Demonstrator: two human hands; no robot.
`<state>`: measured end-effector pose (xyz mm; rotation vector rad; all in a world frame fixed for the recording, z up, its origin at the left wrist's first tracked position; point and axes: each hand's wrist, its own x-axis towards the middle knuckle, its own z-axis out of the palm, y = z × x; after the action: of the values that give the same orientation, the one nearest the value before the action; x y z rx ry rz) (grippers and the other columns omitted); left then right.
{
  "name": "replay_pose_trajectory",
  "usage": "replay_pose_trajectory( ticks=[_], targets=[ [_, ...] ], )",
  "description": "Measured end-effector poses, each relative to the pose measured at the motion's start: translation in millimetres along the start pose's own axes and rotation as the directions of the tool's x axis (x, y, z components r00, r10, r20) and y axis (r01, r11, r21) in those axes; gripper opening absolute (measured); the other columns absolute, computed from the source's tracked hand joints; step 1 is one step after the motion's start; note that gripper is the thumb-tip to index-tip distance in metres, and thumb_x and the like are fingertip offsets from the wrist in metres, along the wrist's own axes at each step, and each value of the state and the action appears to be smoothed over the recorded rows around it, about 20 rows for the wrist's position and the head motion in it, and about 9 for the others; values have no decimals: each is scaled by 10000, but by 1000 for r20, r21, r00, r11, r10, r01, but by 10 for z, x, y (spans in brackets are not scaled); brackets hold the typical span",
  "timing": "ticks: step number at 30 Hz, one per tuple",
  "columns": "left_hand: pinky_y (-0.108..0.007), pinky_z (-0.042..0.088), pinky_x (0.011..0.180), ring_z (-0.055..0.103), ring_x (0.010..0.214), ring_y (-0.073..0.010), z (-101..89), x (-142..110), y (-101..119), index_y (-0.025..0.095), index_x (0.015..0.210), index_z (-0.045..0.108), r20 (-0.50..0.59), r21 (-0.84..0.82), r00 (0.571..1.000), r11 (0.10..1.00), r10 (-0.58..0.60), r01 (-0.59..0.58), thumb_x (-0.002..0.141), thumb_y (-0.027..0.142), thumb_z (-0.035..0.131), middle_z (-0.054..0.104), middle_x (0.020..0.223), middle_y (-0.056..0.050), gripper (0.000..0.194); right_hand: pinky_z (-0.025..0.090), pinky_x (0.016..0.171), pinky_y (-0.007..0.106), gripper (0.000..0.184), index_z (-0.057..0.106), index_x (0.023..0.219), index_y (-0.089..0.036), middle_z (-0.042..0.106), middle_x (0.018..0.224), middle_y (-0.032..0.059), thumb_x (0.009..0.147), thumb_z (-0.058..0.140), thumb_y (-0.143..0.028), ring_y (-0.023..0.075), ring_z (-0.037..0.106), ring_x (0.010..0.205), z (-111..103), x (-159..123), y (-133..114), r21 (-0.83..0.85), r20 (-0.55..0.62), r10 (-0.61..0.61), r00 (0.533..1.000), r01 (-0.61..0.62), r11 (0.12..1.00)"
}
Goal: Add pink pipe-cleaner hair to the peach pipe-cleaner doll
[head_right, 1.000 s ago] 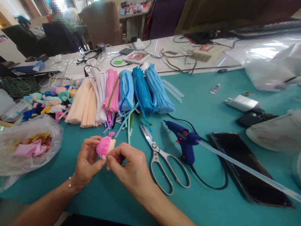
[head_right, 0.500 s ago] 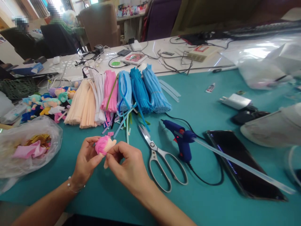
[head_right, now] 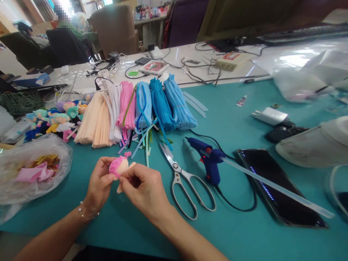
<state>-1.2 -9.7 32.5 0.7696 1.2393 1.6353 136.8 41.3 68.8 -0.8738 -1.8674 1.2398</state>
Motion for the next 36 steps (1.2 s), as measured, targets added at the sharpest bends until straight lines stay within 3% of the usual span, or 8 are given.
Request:
replay_pose_trajectory(
  ticks=[6, 9, 19, 23, 26, 29, 32, 36],
  targets=[
    [-247, 465, 683, 586, 744, -143, 21, 39, 67, 179, 887, 558, -78, -111, 988, 986, -136, 127, 611, 140, 627, 647, 799, 7, 287, 370, 419, 200, 217, 674, 610, -177, 609, 590, 7, 804, 578, -160, 92, 498, 475, -20, 20, -22, 3, -3, 15, 1000, -15, 1000],
    [-246, 468, 681, 598, 750, -144, 38, 39, 82, 179, 881, 565, -51, -120, 989, 984, -141, 134, 615, 134, 646, 648, 798, 9, 282, 347, 399, 201, 231, 650, 588, -183, 588, 557, -7, 812, 595, -187, 83, 472, 440, 0, 25, -14, -3, 11, 37, 999, -37, 999],
    [-259, 476, 661, 623, 735, -156, 44, 27, 77, 177, 882, 566, -17, -102, 986, 981, -165, 163, 611, 173, 708, 665, 817, -15, 306, 311, 345, 222, 277, 407, 675, -233, 649, 514, -46, 828, 631, -287, 70, 435, 259, 30, 9, 38, 163, 69, 276, 959, -284, 945],
    [-258, 464, 668, 613, 728, -153, 50, 39, 94, 168, 870, 580, -29, -80, 982, 980, -184, 181, 604, 193, 720, 671, 808, -19, 301, 281, 358, 218, 310, 392, 669, -232, 591, 469, -71, 813, 644, -342, 73, 441, 266, 30, 34, 46, 196, 97, 298, 950, -312, 930],
    [-247, 463, 652, 606, 695, -142, 52, 50, 114, 163, 871, 598, -36, -96, 977, 974, -211, 207, 621, 217, 728, 685, 794, -20, 287, 324, 403, 213, 302, 441, 672, -222, 553, 490, -62, 782, 660, -399, 88, 478, 375, -12, 55, 50, 234, 100, 292, 951, -308, 922],
    [-246, 484, 655, 618, 689, -137, 42, 61, 121, 158, 880, 622, -14, -155, 970, 959, -244, 239, 666, 249, 727, 694, 802, -23, 255, 375, 453, 219, 216, 497, 697, -211, 537, 569, -40, 796, 631, -348, 102, 485, 487, -73, 67, 58, 189, 20, 219, 976, -219, 957],
    [-257, 507, 681, 644, 723, -149, 30, 68, 119, 151, 891, 646, 21, -200, 962, 942, -271, 269, 689, 287, 737, 700, 837, -33, 261, 439, 532, 247, 117, 531, 715, -213, 547, 656, -14, 804, 607, -211, 128, 523, 586, -120, 67, 75, 23, -110, -22, 994, 25, 999],
    [-258, 507, 669, 641, 702, -146, 40, 62, 127, 152, 901, 655, 51, -201, 950, 929, -308, 311, 686, 311, 758, 697, 830, -34, 287, 498, 627, 284, 117, 583, 811, -218, 583, 824, 33, 820, 596, -103, 166, 596, 748, -146, 65, 103, -209, -117, -358, 926, 329, 921]
  ],
)
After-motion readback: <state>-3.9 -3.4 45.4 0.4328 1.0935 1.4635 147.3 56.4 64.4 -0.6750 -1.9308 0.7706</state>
